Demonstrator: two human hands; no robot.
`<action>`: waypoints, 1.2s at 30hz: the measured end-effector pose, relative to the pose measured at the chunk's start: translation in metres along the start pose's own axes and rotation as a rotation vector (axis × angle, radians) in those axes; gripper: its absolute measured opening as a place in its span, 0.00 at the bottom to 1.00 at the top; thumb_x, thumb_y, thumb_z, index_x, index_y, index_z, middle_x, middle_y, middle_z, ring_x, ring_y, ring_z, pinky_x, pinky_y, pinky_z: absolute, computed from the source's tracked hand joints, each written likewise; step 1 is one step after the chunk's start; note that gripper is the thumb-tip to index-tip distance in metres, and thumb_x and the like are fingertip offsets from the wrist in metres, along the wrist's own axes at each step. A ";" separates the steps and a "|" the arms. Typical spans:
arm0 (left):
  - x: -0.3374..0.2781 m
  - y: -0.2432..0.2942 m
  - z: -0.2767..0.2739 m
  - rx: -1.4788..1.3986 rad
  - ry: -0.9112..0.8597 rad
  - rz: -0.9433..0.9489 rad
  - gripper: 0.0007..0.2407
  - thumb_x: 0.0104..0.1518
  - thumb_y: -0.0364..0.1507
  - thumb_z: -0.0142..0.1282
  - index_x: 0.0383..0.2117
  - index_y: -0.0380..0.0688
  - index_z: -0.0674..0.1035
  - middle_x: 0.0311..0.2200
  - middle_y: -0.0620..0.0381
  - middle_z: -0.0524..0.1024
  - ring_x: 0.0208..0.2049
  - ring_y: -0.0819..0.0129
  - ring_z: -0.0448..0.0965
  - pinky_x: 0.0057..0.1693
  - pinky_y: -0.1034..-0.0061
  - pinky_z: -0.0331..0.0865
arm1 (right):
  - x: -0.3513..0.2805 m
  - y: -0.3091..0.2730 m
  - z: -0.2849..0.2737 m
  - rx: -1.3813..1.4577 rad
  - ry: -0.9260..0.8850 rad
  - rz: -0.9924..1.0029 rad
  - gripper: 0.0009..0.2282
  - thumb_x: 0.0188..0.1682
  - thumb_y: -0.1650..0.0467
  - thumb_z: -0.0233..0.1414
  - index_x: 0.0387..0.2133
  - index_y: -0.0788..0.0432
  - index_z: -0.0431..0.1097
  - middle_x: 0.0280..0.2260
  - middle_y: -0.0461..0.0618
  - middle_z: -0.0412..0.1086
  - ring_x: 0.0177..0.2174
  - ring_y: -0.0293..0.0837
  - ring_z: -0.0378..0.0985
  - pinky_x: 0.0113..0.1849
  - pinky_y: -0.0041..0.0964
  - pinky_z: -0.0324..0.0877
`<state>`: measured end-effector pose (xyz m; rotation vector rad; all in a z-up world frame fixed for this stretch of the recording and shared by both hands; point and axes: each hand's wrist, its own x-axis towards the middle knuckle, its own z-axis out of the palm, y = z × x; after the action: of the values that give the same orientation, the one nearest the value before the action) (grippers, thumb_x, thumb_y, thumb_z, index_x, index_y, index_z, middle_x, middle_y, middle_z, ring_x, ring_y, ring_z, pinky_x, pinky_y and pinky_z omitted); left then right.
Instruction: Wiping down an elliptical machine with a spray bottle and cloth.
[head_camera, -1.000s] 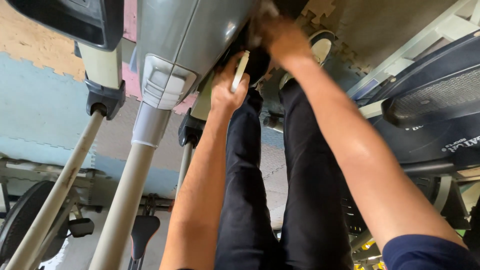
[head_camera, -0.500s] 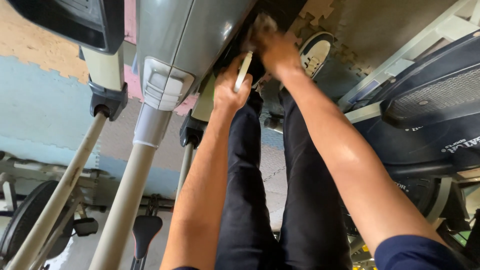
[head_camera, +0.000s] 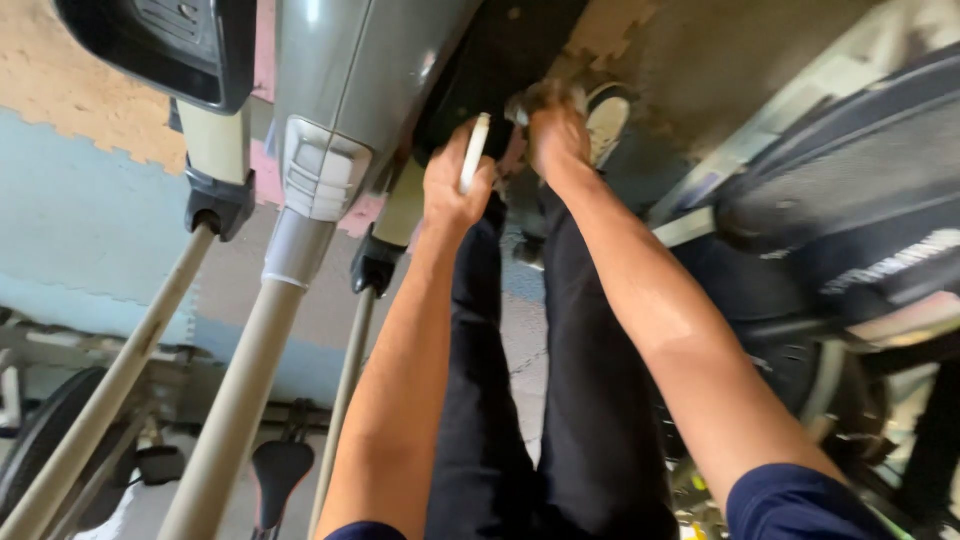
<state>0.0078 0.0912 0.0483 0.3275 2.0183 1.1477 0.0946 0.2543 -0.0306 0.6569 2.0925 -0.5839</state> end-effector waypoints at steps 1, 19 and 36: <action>-0.002 0.003 0.006 -0.007 0.011 0.017 0.21 0.55 0.32 0.51 0.57 0.42 0.74 0.32 0.42 0.79 0.35 0.43 0.80 0.45 0.56 0.75 | -0.010 0.011 -0.009 -0.011 0.019 -0.003 0.20 0.42 0.77 0.56 0.51 0.62 0.73 0.61 0.64 0.60 0.57 0.63 0.66 0.54 0.50 0.68; -0.097 0.284 -0.039 -0.047 0.522 -0.013 0.16 0.54 0.29 0.53 0.49 0.42 0.78 0.22 0.47 0.76 0.24 0.52 0.81 0.36 0.64 0.74 | -0.236 0.036 -0.216 0.353 0.182 -0.340 0.15 0.46 0.77 0.51 0.47 0.59 0.75 0.44 0.59 0.72 0.47 0.61 0.74 0.48 0.48 0.69; -0.225 0.422 -0.098 0.060 0.791 0.003 0.13 0.53 0.28 0.53 0.46 0.48 0.78 0.24 0.43 0.77 0.28 0.42 0.79 0.37 0.58 0.72 | -0.338 0.028 -0.361 0.405 0.275 -0.577 0.14 0.50 0.71 0.55 0.49 0.63 0.73 0.45 0.59 0.74 0.45 0.53 0.79 0.48 0.43 0.71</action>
<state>0.0239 0.1424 0.5332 -0.1300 2.7266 1.3514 0.0727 0.4147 0.4382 0.3510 2.4571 -1.3281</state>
